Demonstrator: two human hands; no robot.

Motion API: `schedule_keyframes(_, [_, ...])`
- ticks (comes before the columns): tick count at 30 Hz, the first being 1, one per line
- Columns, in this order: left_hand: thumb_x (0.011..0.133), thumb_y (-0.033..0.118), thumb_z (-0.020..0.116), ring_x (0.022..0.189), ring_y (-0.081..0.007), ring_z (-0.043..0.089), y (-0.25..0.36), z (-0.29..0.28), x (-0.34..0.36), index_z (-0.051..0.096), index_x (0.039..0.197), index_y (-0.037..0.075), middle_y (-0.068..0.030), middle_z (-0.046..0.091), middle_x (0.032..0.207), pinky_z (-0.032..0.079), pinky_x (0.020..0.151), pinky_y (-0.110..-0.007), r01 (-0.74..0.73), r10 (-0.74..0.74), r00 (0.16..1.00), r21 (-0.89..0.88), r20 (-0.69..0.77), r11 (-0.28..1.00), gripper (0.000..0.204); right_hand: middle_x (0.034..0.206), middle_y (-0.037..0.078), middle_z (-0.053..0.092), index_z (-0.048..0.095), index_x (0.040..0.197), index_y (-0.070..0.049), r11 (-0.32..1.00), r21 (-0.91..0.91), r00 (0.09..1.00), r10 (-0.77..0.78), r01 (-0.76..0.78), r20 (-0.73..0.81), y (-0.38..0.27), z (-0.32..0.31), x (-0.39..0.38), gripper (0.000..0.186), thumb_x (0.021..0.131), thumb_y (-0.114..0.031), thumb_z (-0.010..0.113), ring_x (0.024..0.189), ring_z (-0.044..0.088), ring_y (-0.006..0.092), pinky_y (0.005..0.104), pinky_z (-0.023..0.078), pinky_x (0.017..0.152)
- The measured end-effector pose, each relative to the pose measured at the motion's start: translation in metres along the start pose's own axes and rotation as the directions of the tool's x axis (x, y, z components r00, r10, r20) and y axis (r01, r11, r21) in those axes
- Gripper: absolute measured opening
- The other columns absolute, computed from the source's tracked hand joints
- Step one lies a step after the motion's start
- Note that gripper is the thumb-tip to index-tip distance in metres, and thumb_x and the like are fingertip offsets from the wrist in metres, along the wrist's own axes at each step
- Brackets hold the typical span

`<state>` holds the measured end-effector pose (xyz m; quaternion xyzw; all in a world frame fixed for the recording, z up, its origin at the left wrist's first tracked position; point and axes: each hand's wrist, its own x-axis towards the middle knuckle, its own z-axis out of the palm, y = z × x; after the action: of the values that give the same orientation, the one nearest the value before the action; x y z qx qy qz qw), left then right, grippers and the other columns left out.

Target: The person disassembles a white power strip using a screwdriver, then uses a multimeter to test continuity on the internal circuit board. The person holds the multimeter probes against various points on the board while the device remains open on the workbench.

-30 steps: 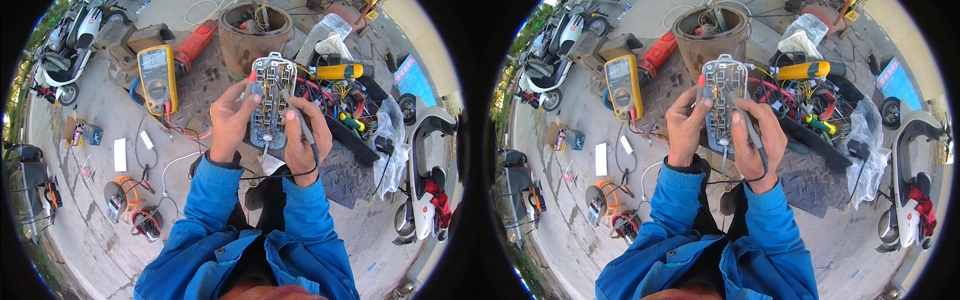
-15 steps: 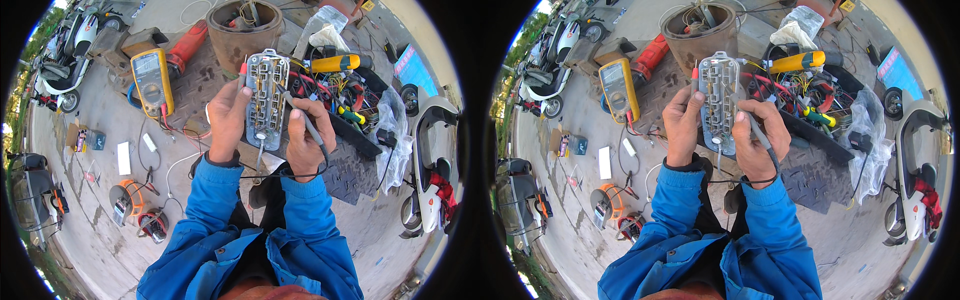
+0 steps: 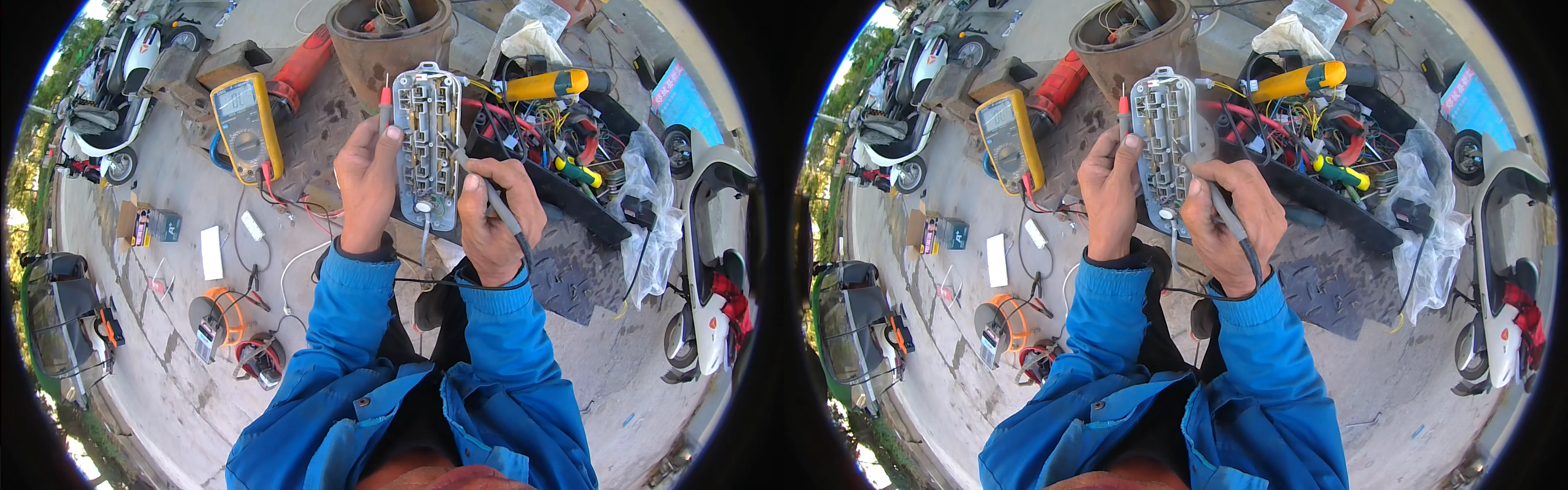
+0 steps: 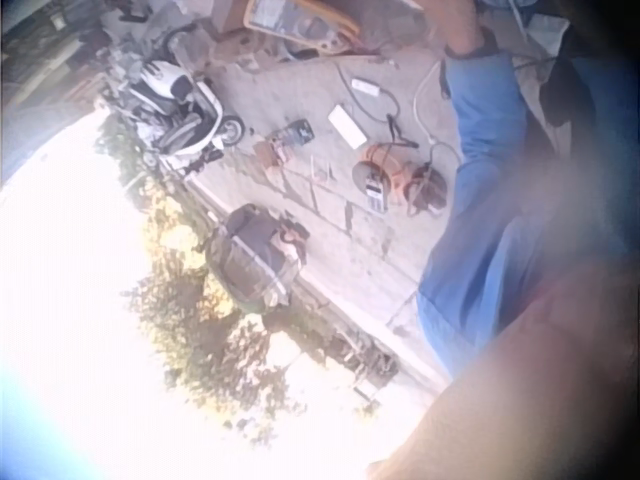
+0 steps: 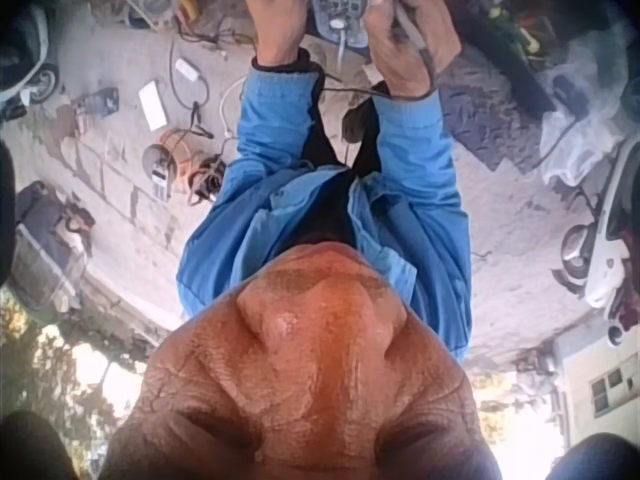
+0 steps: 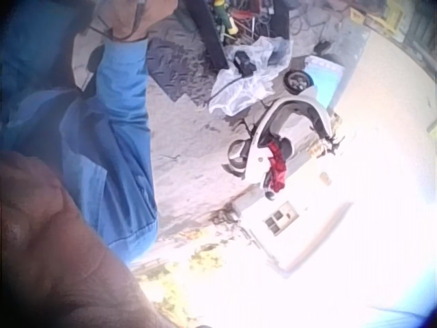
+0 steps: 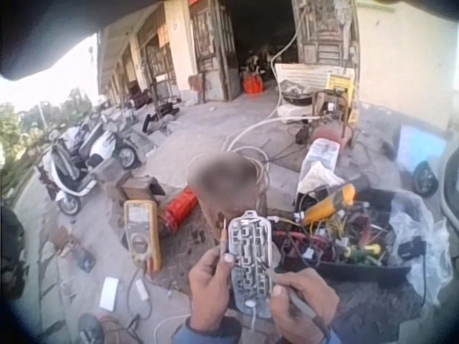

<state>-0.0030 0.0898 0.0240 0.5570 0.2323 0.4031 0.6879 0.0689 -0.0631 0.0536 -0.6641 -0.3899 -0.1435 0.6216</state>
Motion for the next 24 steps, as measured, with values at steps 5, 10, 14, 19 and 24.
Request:
schedule_keyframes(5, [0.116, 0.019, 0.07, 0.064, 0.0018, 0.042, 0.0, 0.001, 0.001, 0.074, 0.134, -0.004, 0.0047, 0.07, 0.091, 0.027, 0.055, -0.022, 0.014, -0.014, 1.0, -0.002, -0.02, 1.0, 0.03, 0.089, 0.013, 0.073, 0.076, 0.108, 0.001, 1.0, -0.004, 0.999, -0.028, 0.028, 0.041, 0.001, -0.002, -0.002, 0.012, 0.099, -0.007, 0.078, 0.073, 0.071, 0.0223, 0.0335, 0.055, 0.066])
schedule_keyframes(10, [0.115, 0.019, 0.071, 0.064, 0.0015, 0.043, -0.001, 0.001, 0.002, 0.073, 0.135, -0.004, 0.0043, 0.07, 0.092, 0.027, 0.055, -0.022, 0.007, -0.008, 1.0, -0.013, -0.026, 1.0, 0.031, 0.088, 0.016, 0.074, 0.075, 0.106, 0.001, 0.999, -0.036, 0.997, -0.028, 0.031, 0.075, 0.001, -0.002, -0.003, 0.013, 0.095, -0.004, 0.079, 0.073, 0.074, 0.028, 0.0364, 0.058, 0.066])
schedule_keyframes(14, [0.114, 0.019, 0.073, 0.064, 0.001, 0.045, -0.001, 0.004, 0.003, 0.073, 0.136, -0.005, 0.0026, 0.073, 0.094, 0.028, 0.055, -0.022, -0.007, 0.006, 0.999, -0.038, -0.049, 0.999, 0.033, 0.087, 0.015, 0.074, 0.075, 0.106, 0.0, 0.998, -0.043, 0.996, -0.052, 0.056, 0.078, 0.002, 0.002, -0.004, 0.014, 0.093, -0.002, 0.08, 0.072, 0.074, 0.0295, 0.0375, 0.058, 0.066])
schedule_keyframes(19, [0.113, 0.016, 0.074, 0.094, -0.0101, 0.065, 0.003, 0.0, 0.0, 0.07, 0.138, -0.011, -0.0109, 0.079, 0.114, 0.049, 0.082, -0.028, 0.048, -0.048, 0.998, -0.011, -0.032, 0.999, 0.037, 0.086, 0.014, 0.072, 0.074, 0.106, -0.001, 0.993, -0.068, 0.991, -0.087, 0.095, 0.104, 0.004, 0.004, -0.004, 0.016, 0.092, 0.0, 0.08, 0.072, 0.074, 0.0306, 0.0381, 0.058, 0.065])
schedule_keyframes(24, [0.112, 0.018, 0.076, 0.096, -0.011, 0.069, 0.001, -0.002, 0.001, 0.07, 0.138, -0.012, -0.0135, 0.08, 0.116, 0.052, 0.081, -0.027, 0.042, -0.041, 0.999, 0.018, -0.035, 0.999, 0.04, 0.083, 0.013, 0.069, 0.073, 0.106, -0.003, 0.98, -0.085, 0.978, -0.169, 0.18, 0.119, 0.007, 0.008, -0.004, 0.019, 0.09, 0.001, 0.081, 0.07, 0.071, 0.0323, 0.0395, 0.057, 0.063])
